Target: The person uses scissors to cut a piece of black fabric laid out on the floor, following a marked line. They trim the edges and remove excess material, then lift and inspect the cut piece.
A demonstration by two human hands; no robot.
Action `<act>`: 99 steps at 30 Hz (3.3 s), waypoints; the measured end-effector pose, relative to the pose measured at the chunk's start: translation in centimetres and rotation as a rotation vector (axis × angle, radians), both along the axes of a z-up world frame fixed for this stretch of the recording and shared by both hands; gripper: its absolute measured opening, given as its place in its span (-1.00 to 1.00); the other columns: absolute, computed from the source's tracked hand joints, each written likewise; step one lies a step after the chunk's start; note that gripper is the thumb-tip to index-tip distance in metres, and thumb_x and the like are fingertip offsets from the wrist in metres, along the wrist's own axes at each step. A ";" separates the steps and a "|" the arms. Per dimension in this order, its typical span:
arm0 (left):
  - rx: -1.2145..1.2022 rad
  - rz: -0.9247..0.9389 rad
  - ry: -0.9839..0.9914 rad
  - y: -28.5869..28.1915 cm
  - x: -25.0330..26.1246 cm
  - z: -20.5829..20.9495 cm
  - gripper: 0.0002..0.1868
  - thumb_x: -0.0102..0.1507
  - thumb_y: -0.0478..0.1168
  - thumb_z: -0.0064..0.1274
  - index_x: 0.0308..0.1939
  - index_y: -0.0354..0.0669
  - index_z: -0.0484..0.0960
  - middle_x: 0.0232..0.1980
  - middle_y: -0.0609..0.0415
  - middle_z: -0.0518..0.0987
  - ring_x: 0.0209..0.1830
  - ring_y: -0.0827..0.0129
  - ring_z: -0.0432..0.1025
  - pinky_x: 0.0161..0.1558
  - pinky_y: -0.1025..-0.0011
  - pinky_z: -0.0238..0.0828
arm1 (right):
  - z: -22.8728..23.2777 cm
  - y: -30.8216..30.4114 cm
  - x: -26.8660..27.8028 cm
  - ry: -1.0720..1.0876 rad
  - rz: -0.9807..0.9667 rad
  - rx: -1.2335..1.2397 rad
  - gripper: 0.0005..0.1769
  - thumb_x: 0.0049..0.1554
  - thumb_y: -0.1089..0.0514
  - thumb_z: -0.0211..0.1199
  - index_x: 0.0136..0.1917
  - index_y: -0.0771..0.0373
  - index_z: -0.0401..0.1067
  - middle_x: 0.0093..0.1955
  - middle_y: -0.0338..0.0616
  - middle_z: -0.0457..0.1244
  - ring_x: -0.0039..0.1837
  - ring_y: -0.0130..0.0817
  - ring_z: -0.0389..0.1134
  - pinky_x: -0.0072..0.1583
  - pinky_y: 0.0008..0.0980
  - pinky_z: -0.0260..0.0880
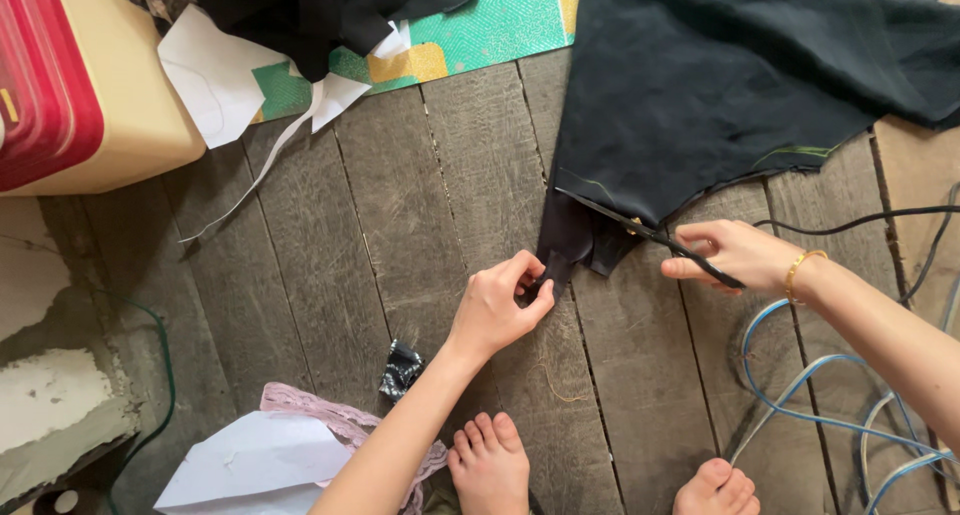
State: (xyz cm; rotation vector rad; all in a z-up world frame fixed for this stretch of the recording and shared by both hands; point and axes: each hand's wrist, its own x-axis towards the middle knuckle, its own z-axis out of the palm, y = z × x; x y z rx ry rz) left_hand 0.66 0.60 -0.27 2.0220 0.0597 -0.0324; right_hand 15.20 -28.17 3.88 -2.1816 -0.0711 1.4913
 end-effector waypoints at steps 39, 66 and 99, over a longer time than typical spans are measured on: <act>-0.128 0.711 -0.243 6.1 0.1 -3.7 -0.79 0.43 -0.29 -0.02 0.11 -0.20 0.37 0.07 0.00 0.36 0.00 0.42 0.30 0.07 0.37 0.36 | 1.1 2.5 -7.4 -0.067 -0.719 0.351 -0.64 0.13 -0.04 0.33 -0.24 0.22 0.27 -0.45 -0.27 0.15 -0.46 -0.45 0.15 -0.38 -0.39 0.11; 1.296 -1.072 -0.151 -4.8 18.0 7.7 -0.78 0.23 -0.16 0.13 -0.04 0.15 0.65 0.02 0.16 0.61 0.12 0.19 0.52 -0.04 0.12 0.41 | 7.7 -21.4 4.2 -0.319 -0.686 -0.466 -0.46 0.21 -0.14 0.27 0.01 0.48 0.53 -0.24 0.31 0.41 -0.33 0.20 0.51 -0.29 0.04 0.52; 0.518 -0.594 -0.079 -4.6 9.1 1.7 -0.91 0.23 -0.15 0.21 -0.24 -0.03 0.70 -0.18 0.10 0.65 -0.16 0.15 0.55 -0.20 0.16 0.51 | -9.7 -19.1 -6.6 -0.561 0.080 -0.698 -0.49 0.06 -0.21 0.43 0.00 0.28 0.62 0.06 0.11 0.43 0.14 0.04 0.49 0.19 -0.13 0.51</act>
